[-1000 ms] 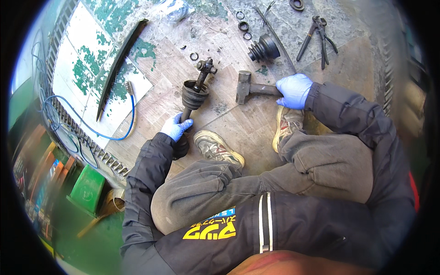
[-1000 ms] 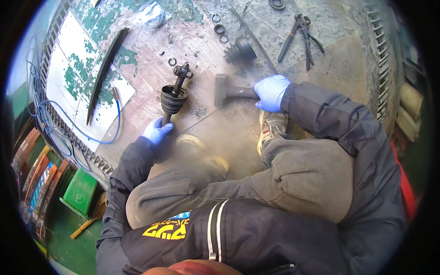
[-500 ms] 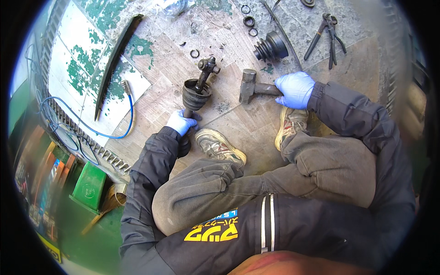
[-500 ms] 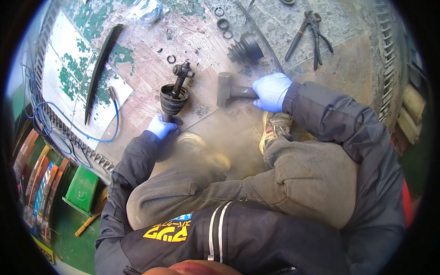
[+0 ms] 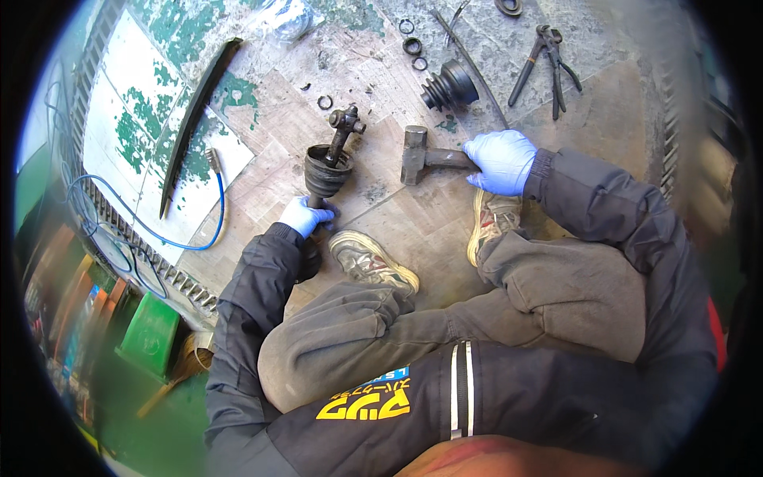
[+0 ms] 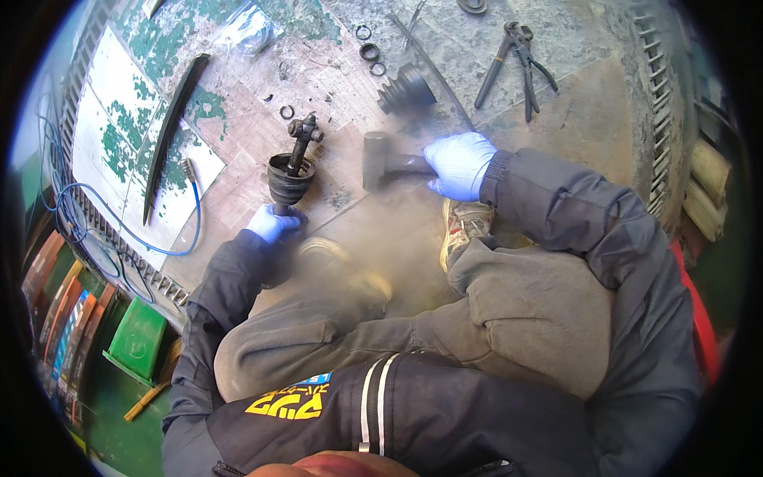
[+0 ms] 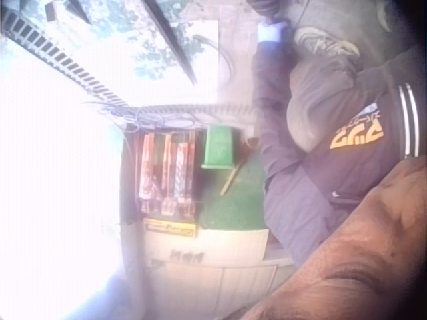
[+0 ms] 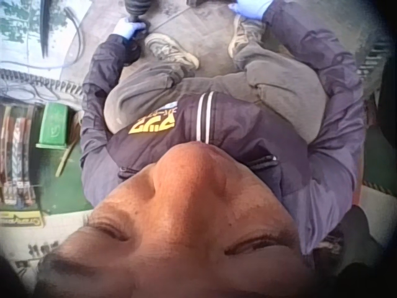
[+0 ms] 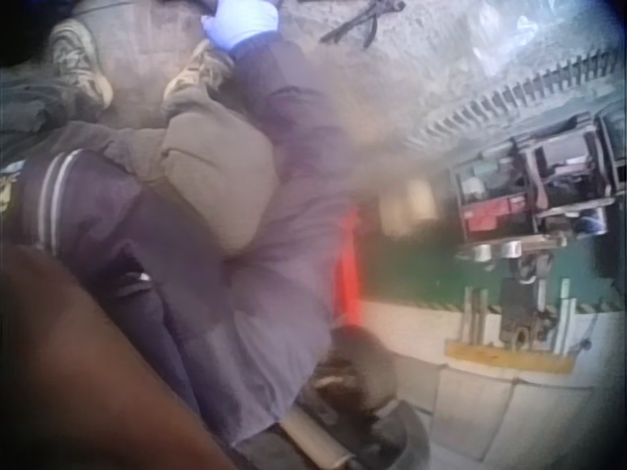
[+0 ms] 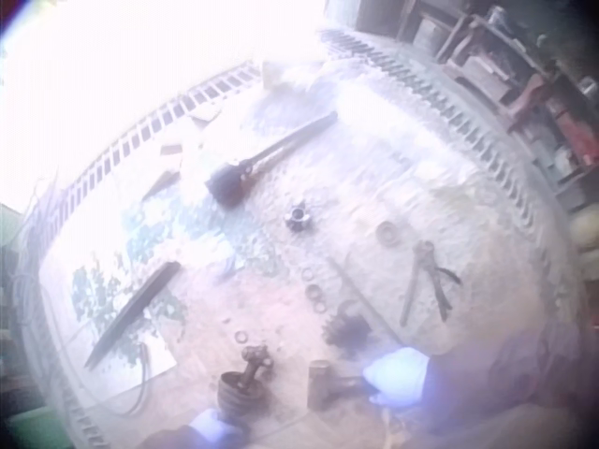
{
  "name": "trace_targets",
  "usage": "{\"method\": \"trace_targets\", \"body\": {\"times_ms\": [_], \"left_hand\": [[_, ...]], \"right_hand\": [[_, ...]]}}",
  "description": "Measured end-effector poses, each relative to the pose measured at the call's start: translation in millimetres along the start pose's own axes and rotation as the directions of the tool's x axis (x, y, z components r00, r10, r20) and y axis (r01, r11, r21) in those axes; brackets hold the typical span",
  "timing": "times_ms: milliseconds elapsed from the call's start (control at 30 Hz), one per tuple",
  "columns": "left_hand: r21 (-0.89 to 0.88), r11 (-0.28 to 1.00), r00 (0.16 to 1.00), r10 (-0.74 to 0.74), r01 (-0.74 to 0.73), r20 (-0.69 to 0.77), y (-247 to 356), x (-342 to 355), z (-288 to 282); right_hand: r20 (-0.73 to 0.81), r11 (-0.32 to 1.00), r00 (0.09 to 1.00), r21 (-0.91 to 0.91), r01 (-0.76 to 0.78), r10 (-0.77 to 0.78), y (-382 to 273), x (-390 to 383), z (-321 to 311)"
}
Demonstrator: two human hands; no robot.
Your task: The person sits on the floor and uses pliers and a hammer to remove a clip and separate components of a driveshaft assembly. They then place a small metal ring onto the shaft and reassemble the joint, tapping it with the hammer to secure the parts.
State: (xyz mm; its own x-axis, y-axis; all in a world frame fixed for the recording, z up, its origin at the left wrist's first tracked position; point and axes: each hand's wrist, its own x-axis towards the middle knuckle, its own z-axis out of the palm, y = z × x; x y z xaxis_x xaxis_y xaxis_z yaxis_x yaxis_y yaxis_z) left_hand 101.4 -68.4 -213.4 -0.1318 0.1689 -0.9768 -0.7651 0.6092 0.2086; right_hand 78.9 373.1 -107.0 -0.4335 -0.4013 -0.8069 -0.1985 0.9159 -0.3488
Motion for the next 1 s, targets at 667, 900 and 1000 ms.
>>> {"method": "trace_targets", "body": {"times_ms": [667,900,1000], "left_hand": [[0.242,0.887,0.888,0.434,-0.393,-0.150,-10,-80,55],[0.167,0.845,0.834,0.531,-0.508,-0.149,-3,-110,86],[0.154,0.837,0.827,0.545,-0.525,-0.141,2,-114,92]], "right_hand": [[-0.524,0.617,0.812,0.558,0.555,-0.257,-49,-61,-34],[-0.533,0.543,0.787,0.580,0.607,-0.311,-74,-65,-32],[-0.552,0.592,0.769,0.516,0.619,-0.322,-73,-66,-29]]}}
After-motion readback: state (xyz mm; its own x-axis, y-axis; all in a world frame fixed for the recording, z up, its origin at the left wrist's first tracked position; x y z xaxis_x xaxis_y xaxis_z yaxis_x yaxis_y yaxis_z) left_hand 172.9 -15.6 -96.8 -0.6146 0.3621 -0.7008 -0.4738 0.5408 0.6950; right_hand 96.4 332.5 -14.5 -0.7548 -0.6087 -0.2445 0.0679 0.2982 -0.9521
